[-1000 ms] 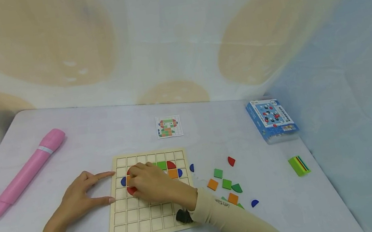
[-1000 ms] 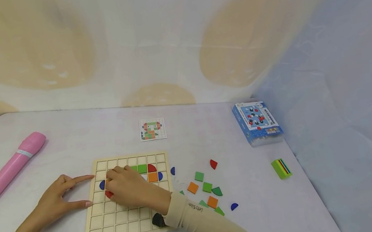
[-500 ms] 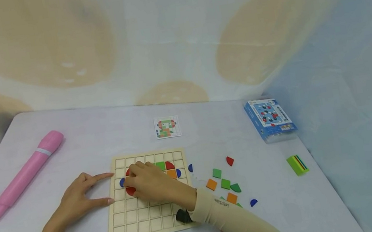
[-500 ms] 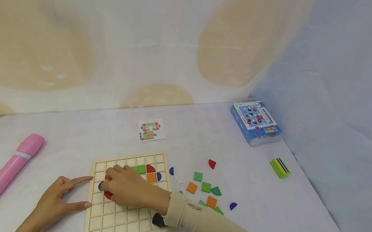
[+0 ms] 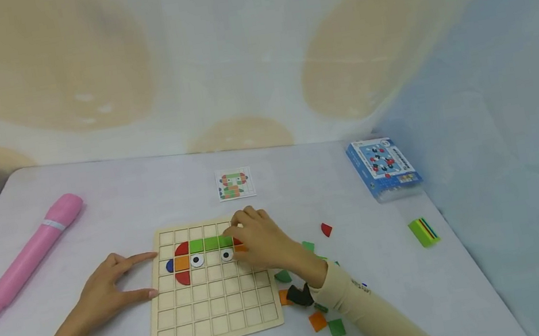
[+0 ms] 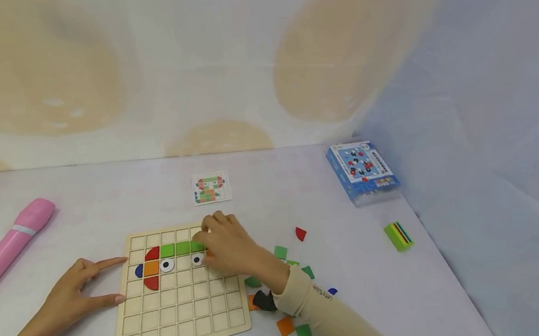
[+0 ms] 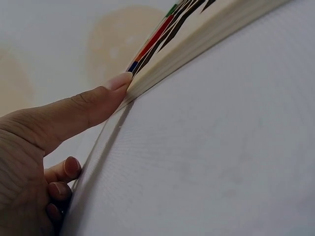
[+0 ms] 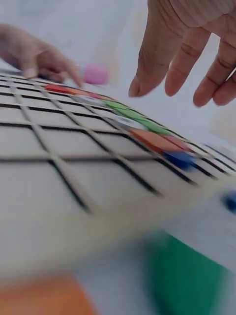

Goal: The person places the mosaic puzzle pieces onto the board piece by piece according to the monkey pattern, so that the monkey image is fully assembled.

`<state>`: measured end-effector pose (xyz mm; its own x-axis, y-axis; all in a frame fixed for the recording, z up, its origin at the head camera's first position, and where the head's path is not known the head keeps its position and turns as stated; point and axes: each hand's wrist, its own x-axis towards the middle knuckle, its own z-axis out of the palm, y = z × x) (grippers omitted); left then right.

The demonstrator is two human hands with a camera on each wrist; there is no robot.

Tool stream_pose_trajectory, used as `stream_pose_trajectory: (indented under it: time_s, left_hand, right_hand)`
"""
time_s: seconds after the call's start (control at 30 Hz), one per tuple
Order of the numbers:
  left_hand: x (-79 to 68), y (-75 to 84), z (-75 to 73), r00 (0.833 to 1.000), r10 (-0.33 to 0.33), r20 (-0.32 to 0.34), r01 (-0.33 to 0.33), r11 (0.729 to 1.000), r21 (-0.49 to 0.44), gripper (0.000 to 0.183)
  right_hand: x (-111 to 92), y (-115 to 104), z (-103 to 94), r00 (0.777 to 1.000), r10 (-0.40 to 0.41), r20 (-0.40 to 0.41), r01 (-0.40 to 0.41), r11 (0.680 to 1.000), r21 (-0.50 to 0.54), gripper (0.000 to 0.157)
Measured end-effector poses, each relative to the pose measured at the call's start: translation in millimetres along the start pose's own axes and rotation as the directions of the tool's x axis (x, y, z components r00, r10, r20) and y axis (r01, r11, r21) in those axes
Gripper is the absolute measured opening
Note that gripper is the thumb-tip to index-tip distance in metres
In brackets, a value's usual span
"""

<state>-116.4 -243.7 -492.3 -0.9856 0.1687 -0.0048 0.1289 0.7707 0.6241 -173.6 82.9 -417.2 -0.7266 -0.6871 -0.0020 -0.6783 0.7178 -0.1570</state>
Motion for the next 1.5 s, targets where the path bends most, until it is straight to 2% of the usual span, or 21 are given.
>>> stream_pose_trajectory:
  time_s: [0.1,0.27,0.37,0.7,0.9,1.0,1.1,1.5]
  left_hand:
    - [0.5,0.2,-0.2,1.000,-0.004,0.004,0.004,1.000,0.002,0.074]
    - [0.7,-0.7,0.5,1.000,-0.013,0.009,0.013,1.000,0.013,0.075]
    - [0.9,-1.1,1.0,1.000,-0.014,0.014,0.014,1.000,0.006,0.075]
    - [-1.1,-5.9,-0.9,0.999,-0.021,0.024,0.021,1.000,0.017,0.075]
    - [0.2,-7.7,-0.8,0.999,-0.017,0.028,0.016,1.000,0.014,0.077]
    - [1.6,-7.4,1.1,0.999,-0.022,0.038,0.021,1.000,0.008,0.077]
    - [0.2,-7.9,1.6,1.000,-0.021,0.023,0.021,1.000,-0.001,0.076]
    - [0.6,-8.0,1.9,1.000,0.005,-0.014,-0.005,1.000,0.002,0.074]
  right_hand:
    - [-12.9,20.0,-3.4,0.997,0.079,-0.018,-0.078,0.995,0.059,0.041]
    - [-32.0,44.7,-4.1,0.983,0.183,0.013,-0.184,0.979,0.089,0.040]
    - [-42.0,54.9,-5.0,0.977,0.212,0.024,-0.213,0.971,0.113,0.039]
    - [-79.1,84.6,-14.6,0.959,0.284,-0.013,-0.280,0.950,0.141,0.031]
    - [-106.4,93.0,-11.1,0.939,0.344,0.023,-0.343,0.925,0.162,0.026]
    - [-119.5,93.0,-6.7,0.937,0.346,0.052,-0.350,0.924,0.152,0.026]
    - [-126.6,91.4,-2.3,0.944,0.325,0.059,-0.330,0.934,0.136,0.026]
    - [-134.6,90.1,6.7,0.974,0.228,-0.009,-0.226,0.970,0.086,0.023]
